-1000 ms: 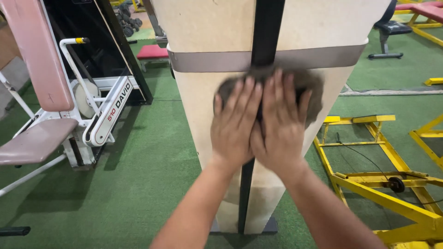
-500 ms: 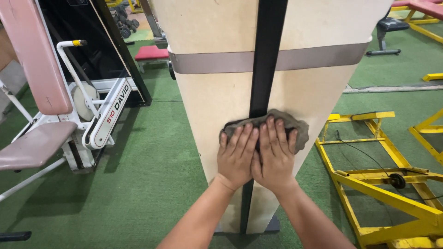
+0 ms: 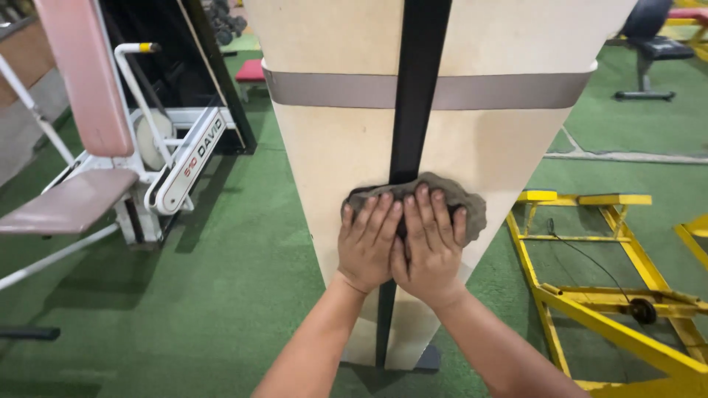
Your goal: Wiping down the surface of a fitness machine with a cloth.
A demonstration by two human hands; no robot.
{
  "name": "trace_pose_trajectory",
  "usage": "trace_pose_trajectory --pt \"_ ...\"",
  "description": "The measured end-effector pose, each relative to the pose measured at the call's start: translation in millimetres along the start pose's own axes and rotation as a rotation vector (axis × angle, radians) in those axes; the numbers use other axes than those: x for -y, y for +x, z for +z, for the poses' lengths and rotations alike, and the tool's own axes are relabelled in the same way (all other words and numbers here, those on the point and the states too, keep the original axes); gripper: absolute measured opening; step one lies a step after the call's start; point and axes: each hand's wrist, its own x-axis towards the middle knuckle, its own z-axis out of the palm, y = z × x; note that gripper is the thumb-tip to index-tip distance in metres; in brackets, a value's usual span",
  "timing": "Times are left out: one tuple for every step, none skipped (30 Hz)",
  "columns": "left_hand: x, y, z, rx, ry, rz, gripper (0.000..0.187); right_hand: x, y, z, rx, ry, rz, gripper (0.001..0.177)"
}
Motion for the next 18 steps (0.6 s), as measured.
trace_pose_trajectory --pt "0 0 1 -0.007 0.011 0.0 0.05 -1 2 -1 0.0 -0.003 0.009 0.059" --pt "0 1 2 -0.014 0.022 0.0 0.05 -1 4 -3 0.0 -0.006 0.017 0.058" --pt "0 1 3 -0.013 0.034 -0.002 0.05 0 6 -4 -0.001 0.006 0.014 0.058" --pt "1 1 3 -0.016 0.038 0.001 0.051 1 8 -6 0.013 0.004 0.015 0.058" --pt "-1 -1 5 -0.018 0.042 0.002 0.051 0 7 -8 0.028 0.001 0.015 0.058" --pt "-3 -2 6 -0.017 0.053 -0.002 0.051 -4 6 -9 0.029 0.011 0.011 0.058" --pt "-2 -2 8 -0.036 0.057 0.0 0.051 -5 6 -9 0.039 -0.018 -0.012 0.058" --pt "-1 -3 9 -0.055 0.06 0.002 0.052 -6 6 -8 0.048 -0.047 -0.034 0.059" --pt "-2 -4 11 -0.054 0.065 0.002 0.052 -7 5 -8 0.047 -0.043 -0.034 0.059" --pt "-4 -5 12 -0.064 0.063 0.002 0.051 -8 4 -7 0.033 -0.049 -0.039 0.058" --pt "-3 -6 15 -0.077 0.058 0.005 0.051 -10 4 -6 0.016 -0.06 -0.043 0.058" --pt "-4 -8 17 -0.079 0.058 0.008 0.051 -10 4 -5 0.013 -0.061 -0.043 0.058" --pt "-3 -10 17 -0.081 0.064 0.007 0.051 -8 5 -4 -0.016 -0.056 -0.031 0.056" --pt "-1 -12 17 -0.083 0.069 0.005 0.052 -5 5 -3 -0.045 -0.052 -0.019 0.055" --pt "1 -12 17 -0.082 0.057 0.008 0.052 -5 4 -1 -0.044 -0.063 -0.014 0.055" --pt "2 -12 16 -0.084 0.06 0.011 0.051 -6 3 2 -0.049 -0.057 -0.018 0.055" --pt "2 -12 17 -0.086 0.061 0.014 0.051 -7 1 3 -0.055 -0.051 -0.021 0.055" --pt "2 -16 18 -0.084 0.049 0.018 0.051 -9 -3 4 -0.055 -0.063 -0.015 0.055"
